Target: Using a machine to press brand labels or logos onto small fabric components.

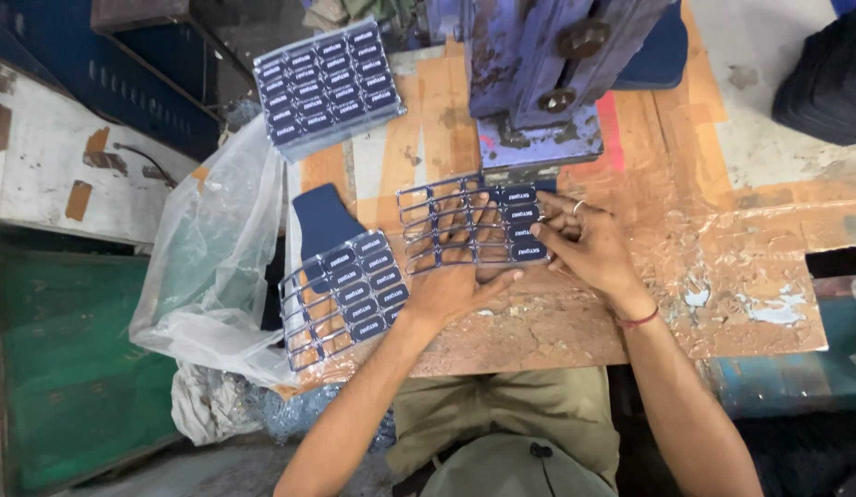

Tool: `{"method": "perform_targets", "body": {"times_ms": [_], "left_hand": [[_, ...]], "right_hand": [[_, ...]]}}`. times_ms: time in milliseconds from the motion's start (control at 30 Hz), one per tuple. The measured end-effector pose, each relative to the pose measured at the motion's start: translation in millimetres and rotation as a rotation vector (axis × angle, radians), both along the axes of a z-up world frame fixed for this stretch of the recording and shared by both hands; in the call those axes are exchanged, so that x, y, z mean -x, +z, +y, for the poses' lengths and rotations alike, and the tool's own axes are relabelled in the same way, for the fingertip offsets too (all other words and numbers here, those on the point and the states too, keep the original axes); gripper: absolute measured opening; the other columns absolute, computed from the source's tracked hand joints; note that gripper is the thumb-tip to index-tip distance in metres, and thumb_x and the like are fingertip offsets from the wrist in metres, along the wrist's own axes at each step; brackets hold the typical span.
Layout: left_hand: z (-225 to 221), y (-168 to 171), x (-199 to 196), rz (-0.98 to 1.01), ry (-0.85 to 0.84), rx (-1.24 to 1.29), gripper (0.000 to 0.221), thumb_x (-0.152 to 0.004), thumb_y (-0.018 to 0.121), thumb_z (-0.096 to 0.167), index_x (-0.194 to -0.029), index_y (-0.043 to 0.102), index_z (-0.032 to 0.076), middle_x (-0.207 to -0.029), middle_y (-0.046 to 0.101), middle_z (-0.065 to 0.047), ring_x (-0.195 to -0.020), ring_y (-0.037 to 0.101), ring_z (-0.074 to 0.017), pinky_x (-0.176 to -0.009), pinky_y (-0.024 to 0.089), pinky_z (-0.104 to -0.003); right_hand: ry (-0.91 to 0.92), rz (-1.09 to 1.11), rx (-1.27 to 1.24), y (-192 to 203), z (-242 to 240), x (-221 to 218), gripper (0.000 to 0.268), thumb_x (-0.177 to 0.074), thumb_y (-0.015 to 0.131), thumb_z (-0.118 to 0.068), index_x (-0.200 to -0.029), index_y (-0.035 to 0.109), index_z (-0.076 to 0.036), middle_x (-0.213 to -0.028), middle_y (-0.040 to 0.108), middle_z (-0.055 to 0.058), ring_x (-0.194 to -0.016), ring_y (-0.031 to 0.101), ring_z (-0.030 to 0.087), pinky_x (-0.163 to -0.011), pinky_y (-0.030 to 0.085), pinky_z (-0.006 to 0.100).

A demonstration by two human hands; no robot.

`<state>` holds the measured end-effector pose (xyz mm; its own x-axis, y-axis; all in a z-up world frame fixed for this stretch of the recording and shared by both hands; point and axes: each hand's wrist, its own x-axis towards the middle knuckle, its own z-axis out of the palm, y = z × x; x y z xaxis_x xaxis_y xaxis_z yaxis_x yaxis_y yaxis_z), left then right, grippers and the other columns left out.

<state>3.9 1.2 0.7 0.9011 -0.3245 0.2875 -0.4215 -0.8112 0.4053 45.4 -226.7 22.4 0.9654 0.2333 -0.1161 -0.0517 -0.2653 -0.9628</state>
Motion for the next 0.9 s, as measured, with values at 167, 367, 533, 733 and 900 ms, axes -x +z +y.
{"method": "perform_targets", "body": {"times_ms": [167,367,533,733,900], "left_hand": [[32,10,11,0.122,-0.057,0.060,0.098,-0.088,0.067,0.069,-0.154,0.043,0.001,-0.162,0.039,-0.020,-0.152,0.029,-0.0433,-0.123,0.025,-0.054],[168,25,24,0.083,0.534,-0.202,0.109,-0.069,0.084,0.063,-0.152,0.053,-0.002,-0.156,0.046,-0.026,-0.145,0.038,-0.0438,-0.114,0.029,-0.057],[204,38,72,0.347,0.729,0.538,0.048,-0.079,0.086,0.029,-0.118,0.074,0.003,-0.102,0.081,-0.008,-0.088,0.076,-0.0169,-0.080,0.060,-0.036],[76,73,82,0.468,0.193,0.770,0.039,-0.084,0.085,0.024,-0.115,0.074,0.005,-0.103,0.080,-0.005,-0.095,0.073,-0.0136,-0.086,0.059,-0.031],[34,18,13,0.867,0.070,0.784,0.044,-0.090,0.081,0.037,-0.121,0.071,0.007,-0.107,0.075,-0.005,-0.099,0.068,-0.0123,-0.087,0.056,-0.031]], "right_hand": [[0.020,-0.024,-0.009,1,-11,16,0.053,-0.093,0.070,-0.005,-0.144,0.055,0.004,-0.082,0.069,-0.001,-0.062,0.059,0.003,-0.049,0.054,0.022],[-0.020,-0.056,0.129,-2,-50,71,0.043,-0.093,0.069,-0.007,-0.136,0.064,-0.003,-0.074,0.073,0.003,-0.057,0.065,0.008,-0.046,0.053,0.023],[-0.104,-0.017,0.225,8,-56,95,0.041,-0.089,0.073,-0.008,-0.129,0.069,-0.003,-0.096,0.080,0.005,-0.063,0.068,0.010,-0.053,0.055,0.026],[0.099,-0.467,0.125,77,16,102,0.054,-0.080,0.078,-0.017,-0.129,0.061,0.001,-0.115,0.071,0.014,-0.097,0.069,0.017,-0.077,0.058,0.029],[0.035,-0.293,0.413,33,25,72,0.021,-0.086,0.082,-0.015,-0.107,0.078,-0.010,-0.088,0.076,0.008,-0.076,0.069,0.022,-0.067,0.056,0.036]]}}
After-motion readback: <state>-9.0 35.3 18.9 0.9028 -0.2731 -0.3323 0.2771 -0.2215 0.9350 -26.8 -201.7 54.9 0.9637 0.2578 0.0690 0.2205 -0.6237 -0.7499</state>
